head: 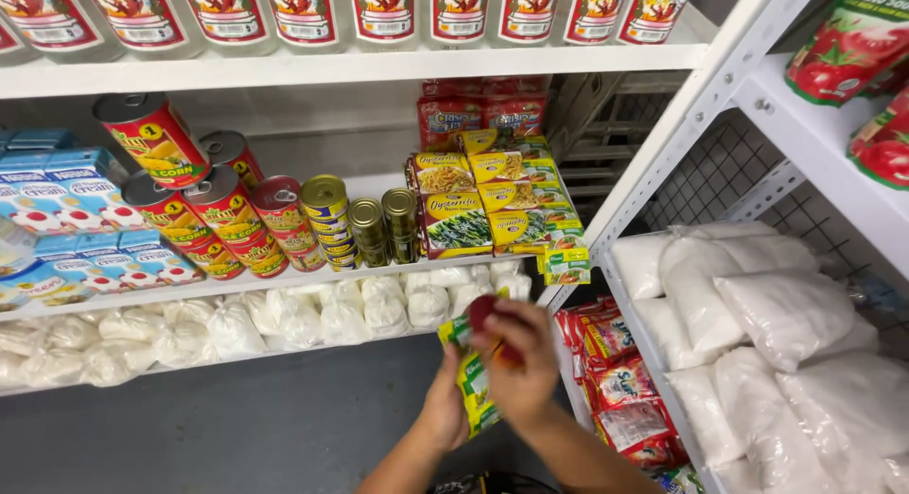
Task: Wiping down seasoning packets with a cloth before placing them back on the shelf.
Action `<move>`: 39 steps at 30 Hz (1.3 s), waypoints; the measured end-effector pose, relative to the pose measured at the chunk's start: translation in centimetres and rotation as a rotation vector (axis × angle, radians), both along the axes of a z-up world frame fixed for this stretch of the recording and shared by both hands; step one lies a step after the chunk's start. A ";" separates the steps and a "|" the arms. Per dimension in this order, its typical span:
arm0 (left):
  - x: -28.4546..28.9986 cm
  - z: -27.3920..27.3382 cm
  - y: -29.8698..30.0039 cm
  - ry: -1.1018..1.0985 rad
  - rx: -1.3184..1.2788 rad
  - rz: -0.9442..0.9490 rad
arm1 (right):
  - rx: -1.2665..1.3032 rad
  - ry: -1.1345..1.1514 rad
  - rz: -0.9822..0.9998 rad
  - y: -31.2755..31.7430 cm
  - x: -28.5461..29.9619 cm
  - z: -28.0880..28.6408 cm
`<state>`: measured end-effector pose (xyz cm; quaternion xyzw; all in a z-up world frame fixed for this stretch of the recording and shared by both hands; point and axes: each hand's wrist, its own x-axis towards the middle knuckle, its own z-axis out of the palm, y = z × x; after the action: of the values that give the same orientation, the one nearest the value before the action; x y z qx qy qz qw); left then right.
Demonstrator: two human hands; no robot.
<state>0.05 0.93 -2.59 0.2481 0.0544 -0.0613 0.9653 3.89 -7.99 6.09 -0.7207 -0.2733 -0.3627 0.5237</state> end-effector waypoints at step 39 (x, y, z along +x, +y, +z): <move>1.3 4.0 -0.9 -0.104 0.259 -0.037 | -0.031 0.091 -0.112 -3.1 2.7 -0.1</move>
<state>1.30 0.01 1.44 0.3745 0.0071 -0.0585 0.9254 6.60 -11.10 5.94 -0.7586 -0.2137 -0.3542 0.5034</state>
